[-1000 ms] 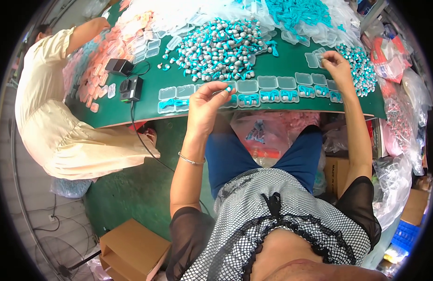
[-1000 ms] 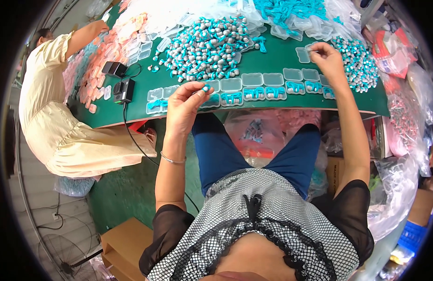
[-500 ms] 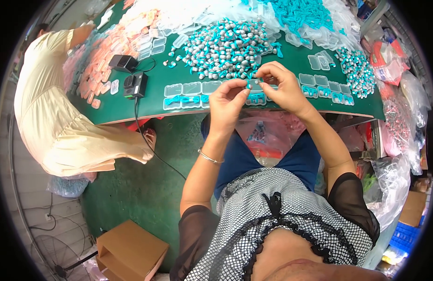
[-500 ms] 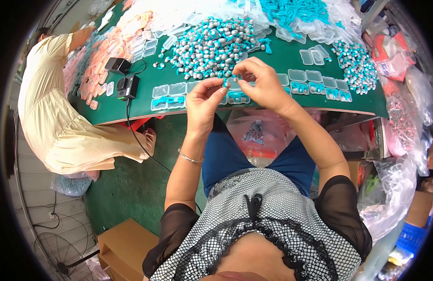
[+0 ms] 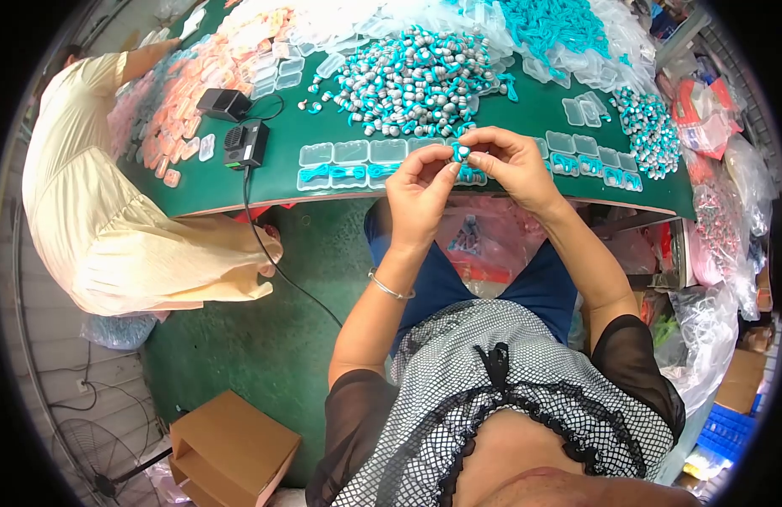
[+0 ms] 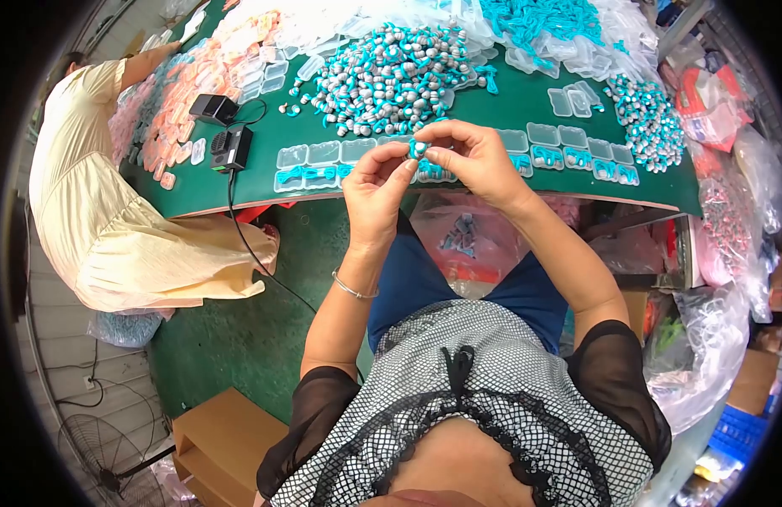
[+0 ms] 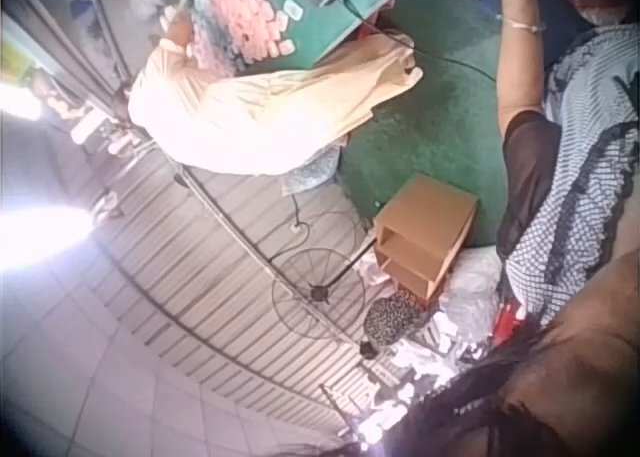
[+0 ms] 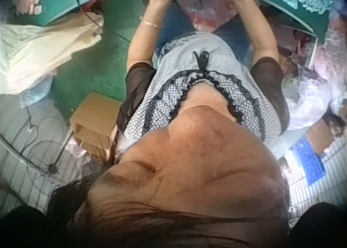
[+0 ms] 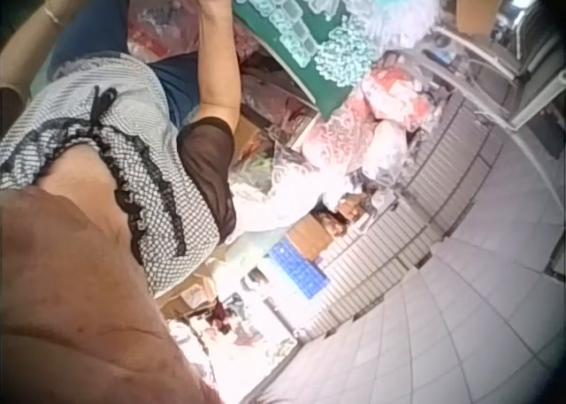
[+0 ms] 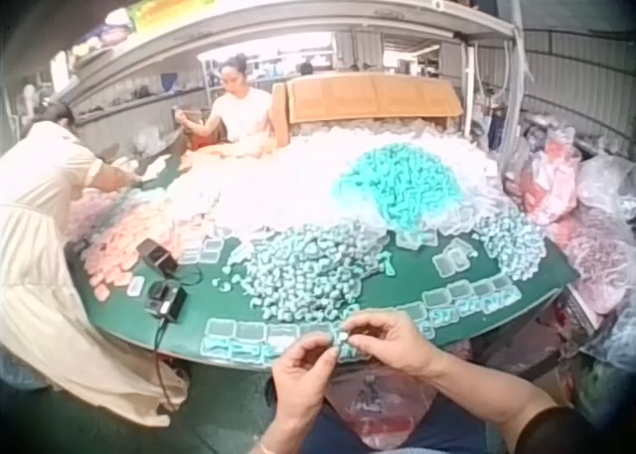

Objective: Sorting and packaging small beads or jewelry components into small plastic containers.

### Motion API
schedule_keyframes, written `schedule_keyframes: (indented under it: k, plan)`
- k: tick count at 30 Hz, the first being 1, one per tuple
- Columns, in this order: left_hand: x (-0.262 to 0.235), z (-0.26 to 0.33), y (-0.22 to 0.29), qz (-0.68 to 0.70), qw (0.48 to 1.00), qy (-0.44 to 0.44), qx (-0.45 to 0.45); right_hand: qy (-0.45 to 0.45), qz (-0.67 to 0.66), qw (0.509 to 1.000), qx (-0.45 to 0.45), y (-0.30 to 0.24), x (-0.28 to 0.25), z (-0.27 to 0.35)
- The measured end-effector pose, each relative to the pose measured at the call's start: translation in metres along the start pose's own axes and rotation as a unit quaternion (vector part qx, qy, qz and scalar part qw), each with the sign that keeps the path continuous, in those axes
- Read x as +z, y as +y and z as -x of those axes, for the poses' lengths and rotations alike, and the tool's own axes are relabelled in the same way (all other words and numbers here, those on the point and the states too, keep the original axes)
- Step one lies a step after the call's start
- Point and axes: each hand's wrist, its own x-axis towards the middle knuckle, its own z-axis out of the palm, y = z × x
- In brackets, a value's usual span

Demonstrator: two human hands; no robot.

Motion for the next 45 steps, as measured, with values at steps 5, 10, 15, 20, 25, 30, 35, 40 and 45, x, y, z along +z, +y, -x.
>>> schedule_keyframes:
  k: [5,10,15,20,25,30,35,40,45]
  plan:
    - [-0.011,-0.007,0.010,-0.017,1.000,-0.019,0.005,0.026,-0.054,0.998,0.003,-0.004,0.010,-0.001]
    - [-0.047,-0.019,0.017,-0.247,0.963,-0.036,0.102,0.038,0.315,0.938,-0.137,0.004,0.012,0.003]
    - [-0.056,-0.016,0.010,-0.409,0.895,-0.065,0.167,0.005,0.460,0.866,-0.197,0.017,0.024,0.003]
    - [-0.061,-0.019,0.007,-0.514,0.805,-0.135,0.265,0.008,0.492,0.840,-0.230,0.024,0.030,0.001]
    - [-0.063,-0.016,0.008,-0.551,0.782,-0.151,0.250,0.003,0.506,0.829,-0.236,0.028,0.031,0.002]
    - [-0.062,-0.015,0.014,-0.577,0.764,-0.153,0.245,0.023,0.533,0.818,-0.213,0.024,0.034,0.003]
    - [-0.060,-0.014,0.017,-0.605,0.742,-0.133,0.257,0.012,0.561,0.802,-0.205,0.025,0.030,0.003]
    - [-0.057,-0.014,0.022,-0.621,0.726,-0.144,0.256,0.000,0.583,0.786,-0.206,0.024,0.029,0.003]
    - [-0.042,-0.023,0.027,-0.610,0.736,-0.129,0.264,0.042,0.553,0.810,-0.194,0.015,0.017,0.007]
